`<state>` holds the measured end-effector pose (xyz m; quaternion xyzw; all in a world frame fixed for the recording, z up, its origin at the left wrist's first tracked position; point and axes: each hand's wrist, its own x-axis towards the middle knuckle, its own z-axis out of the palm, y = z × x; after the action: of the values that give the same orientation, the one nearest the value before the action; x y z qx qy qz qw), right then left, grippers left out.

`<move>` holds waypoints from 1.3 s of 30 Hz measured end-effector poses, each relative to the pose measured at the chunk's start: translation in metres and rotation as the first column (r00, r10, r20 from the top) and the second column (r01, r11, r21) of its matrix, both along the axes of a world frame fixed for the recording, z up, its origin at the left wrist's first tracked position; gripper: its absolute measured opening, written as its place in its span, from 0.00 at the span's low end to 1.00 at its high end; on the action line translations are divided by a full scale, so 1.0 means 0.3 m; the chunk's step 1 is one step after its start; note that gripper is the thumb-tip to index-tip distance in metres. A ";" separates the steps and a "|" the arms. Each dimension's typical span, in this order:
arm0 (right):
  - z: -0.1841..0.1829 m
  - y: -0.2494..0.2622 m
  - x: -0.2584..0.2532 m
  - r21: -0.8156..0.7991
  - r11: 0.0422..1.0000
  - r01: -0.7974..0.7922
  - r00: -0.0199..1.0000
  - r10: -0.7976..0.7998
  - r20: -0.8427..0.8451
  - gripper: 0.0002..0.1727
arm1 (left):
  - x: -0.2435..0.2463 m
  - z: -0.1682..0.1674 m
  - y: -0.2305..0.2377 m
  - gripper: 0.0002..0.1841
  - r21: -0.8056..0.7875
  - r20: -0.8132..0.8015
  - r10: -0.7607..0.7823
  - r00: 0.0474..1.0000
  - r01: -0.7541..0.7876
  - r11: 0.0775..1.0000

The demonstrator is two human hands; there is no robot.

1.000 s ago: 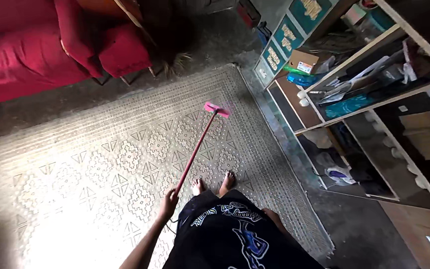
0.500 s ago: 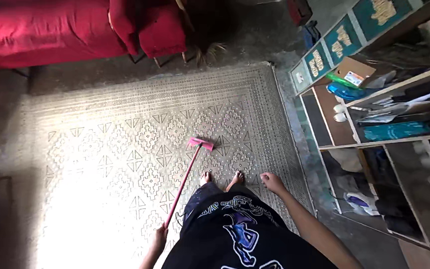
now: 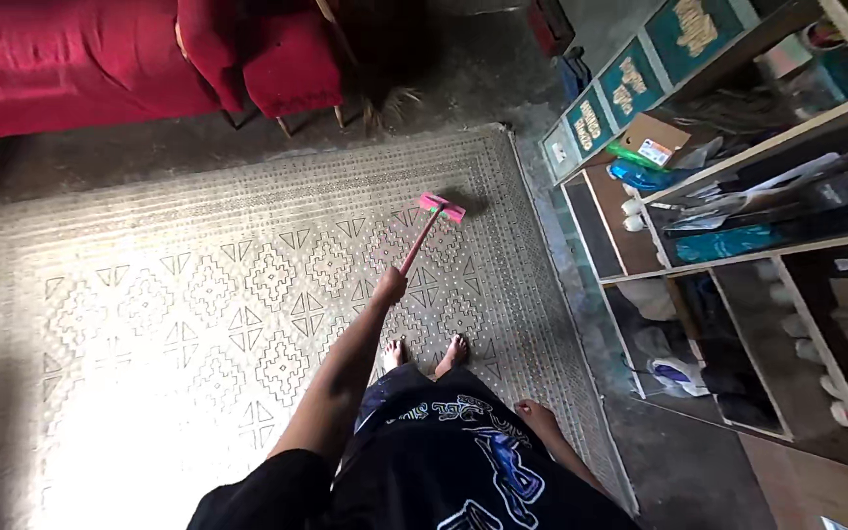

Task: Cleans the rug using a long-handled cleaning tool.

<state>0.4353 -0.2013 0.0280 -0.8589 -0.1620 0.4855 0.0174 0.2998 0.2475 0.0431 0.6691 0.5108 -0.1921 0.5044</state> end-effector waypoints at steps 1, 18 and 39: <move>0.005 -0.035 -0.018 0.005 0.998 0.064 0.998 -0.064 0.009 0.20 | -0.006 0.012 0.010 0.20 0.007 0.031 -0.004 1.000 0.003 1.000; -0.059 0.033 -0.020 -0.037 0.994 -0.100 0.994 0.099 -0.040 0.22 | -1.530 0.056 -0.875 0.28 0.002 -0.221 0.101 0.970 -0.103 0.995; -0.028 -0.035 -0.174 0.186 0.976 -0.115 0.993 0.107 0.053 0.18 | -0.828 -0.017 -0.320 0.23 0.119 -0.190 -0.209 0.959 0.234 0.965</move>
<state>0.3831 -0.2117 0.0196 -0.8532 -0.2555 0.4496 0.0681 0.0513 0.1514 0.0381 0.7365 0.4872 -0.2692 0.3844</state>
